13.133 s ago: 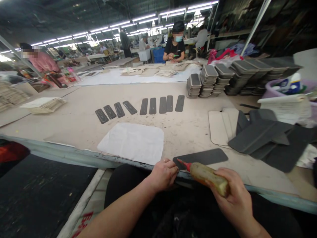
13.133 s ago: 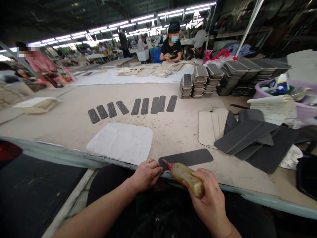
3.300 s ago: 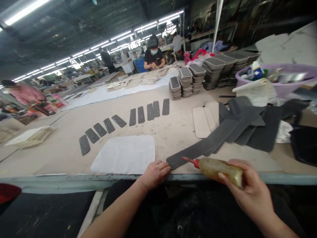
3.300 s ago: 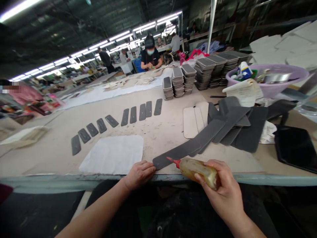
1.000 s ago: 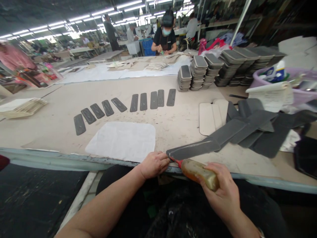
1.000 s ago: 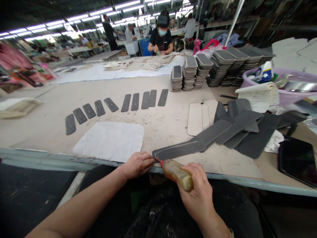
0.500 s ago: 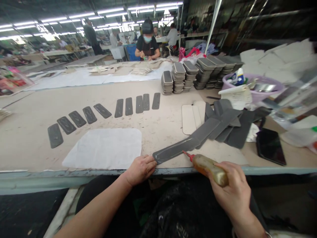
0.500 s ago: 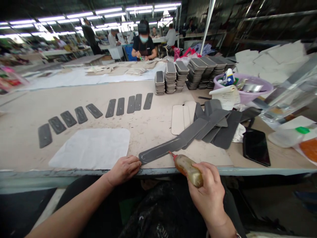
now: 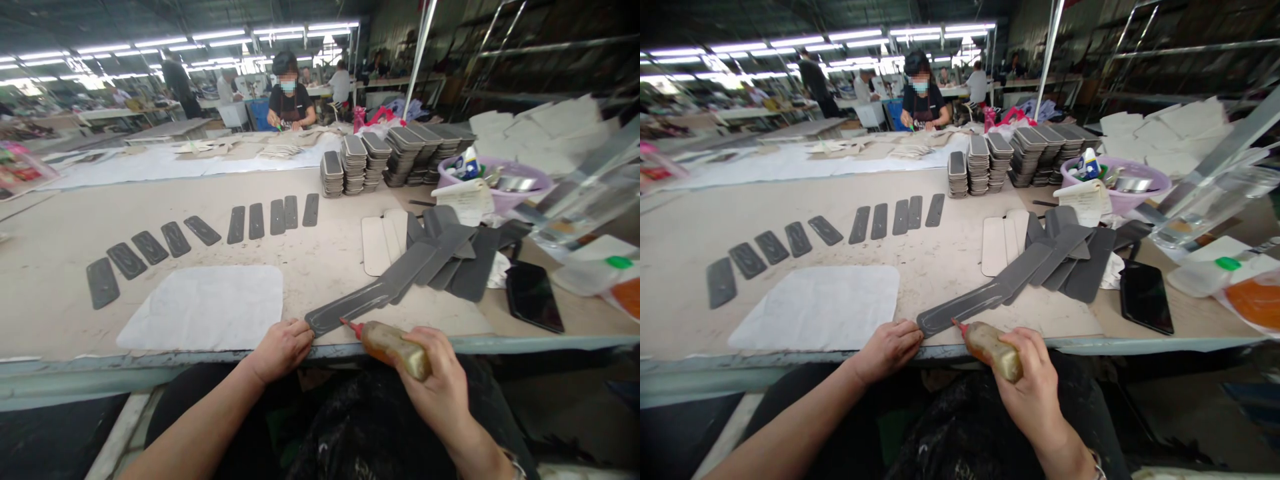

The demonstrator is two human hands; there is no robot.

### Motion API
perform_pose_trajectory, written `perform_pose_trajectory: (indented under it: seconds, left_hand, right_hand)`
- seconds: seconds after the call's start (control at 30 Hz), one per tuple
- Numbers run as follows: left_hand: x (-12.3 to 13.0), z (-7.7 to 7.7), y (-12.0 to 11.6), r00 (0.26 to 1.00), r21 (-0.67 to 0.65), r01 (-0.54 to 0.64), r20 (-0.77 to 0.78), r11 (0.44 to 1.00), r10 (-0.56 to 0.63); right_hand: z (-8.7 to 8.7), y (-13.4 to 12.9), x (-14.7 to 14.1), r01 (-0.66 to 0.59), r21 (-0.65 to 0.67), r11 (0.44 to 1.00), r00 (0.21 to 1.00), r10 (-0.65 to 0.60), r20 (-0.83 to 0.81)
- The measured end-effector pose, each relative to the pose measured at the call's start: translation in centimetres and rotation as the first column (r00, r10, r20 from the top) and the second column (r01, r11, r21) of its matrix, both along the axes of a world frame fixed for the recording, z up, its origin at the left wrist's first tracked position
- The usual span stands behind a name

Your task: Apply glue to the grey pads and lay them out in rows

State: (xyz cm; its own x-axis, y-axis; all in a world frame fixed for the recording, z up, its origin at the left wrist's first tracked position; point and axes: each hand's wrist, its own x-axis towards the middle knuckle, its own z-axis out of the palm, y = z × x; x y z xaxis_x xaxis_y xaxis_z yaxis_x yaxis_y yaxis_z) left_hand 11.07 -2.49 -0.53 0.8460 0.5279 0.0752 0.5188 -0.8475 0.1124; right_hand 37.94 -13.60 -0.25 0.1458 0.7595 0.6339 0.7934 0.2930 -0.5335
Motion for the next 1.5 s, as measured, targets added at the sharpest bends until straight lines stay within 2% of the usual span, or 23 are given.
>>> perform_pose_trajectory:
  seconds: [0.07,0.13,0.2,0.3,0.37,0.57,0.63,0.7,0.8,0.87,1.17,1.4,1.5]
  left_hand:
    - [0.0,0.1,0.0,1.0,-0.011,0.008,0.004,1.0,-0.008]
    - [0.0,0.2,0.0,1.0,-0.015,0.013,0.011,1.0,-0.013]
    - [0.0,0.1,0.0,1.0,-0.007,0.008,0.015,1.0,-0.008]
    - [0.0,0.0,0.1,1.0,0.014,0.006,0.02,1.0,-0.007]
    - [0.1,-0.2,0.1,0.999,0.026,0.009,0.031,1.0,-0.01]
    - [0.0,-0.5,0.1,0.998,0.018,0.01,0.057,1.0,-0.011]
    - [-0.1,-0.6,0.1,0.998,0.008,0.003,0.058,1.0,-0.004]
    - [-0.1,-0.6,0.1,0.998,-0.003,-0.005,0.055,1.0,0.005]
    - [-0.1,-0.7,0.1,0.998,-0.014,-0.004,0.057,1.0,0.005]
    - [-0.1,-0.7,0.1,0.998,-0.017,-0.004,0.064,1.0,0.005]
    - [0.0,-0.7,0.2,0.995,-0.04,-0.001,0.097,0.999,0.005]
    - [0.0,-0.7,0.1,0.997,-0.017,-0.007,0.08,1.0,0.008]
    - [0.0,-0.7,0.1,0.997,-0.027,-0.015,0.072,1.0,0.017]
  right_hand:
    - [0.0,0.2,-1.1,-0.085,-0.025,0.996,0.996,0.084,-0.033]
    - [-0.1,0.5,-1.4,-0.102,-0.019,0.995,0.994,0.101,-0.038]
    - [-0.1,0.8,-0.9,-0.038,0.023,0.999,0.999,0.039,-0.014]
    - [-0.3,1.2,0.4,0.122,0.078,0.989,0.992,-0.125,0.033]
    - [-0.4,1.2,0.7,0.16,0.069,0.985,0.986,-0.163,0.039]
    - [0.1,0.9,-1.1,-0.082,-0.021,0.996,0.995,0.081,-0.049]
    - [0.4,1.1,-0.5,-0.026,0.002,1.0,0.999,0.026,-0.044]
    - [0.5,1.4,1.1,0.107,0.049,0.993,0.994,-0.106,-0.022]
    - [0.5,1.9,3.8,0.275,0.112,0.955,0.96,-0.279,0.016]
    - [0.5,2.4,4.9,0.333,0.132,0.934,0.941,-0.338,0.02]
    - [0.3,3.5,5.2,0.393,0.08,0.916,0.917,-0.397,0.043]
    - [-0.1,1.9,5.8,0.441,0.109,0.891,0.894,-0.447,0.029]
    - [-0.1,1.1,5.6,0.406,0.118,0.906,0.91,-0.413,0.041]
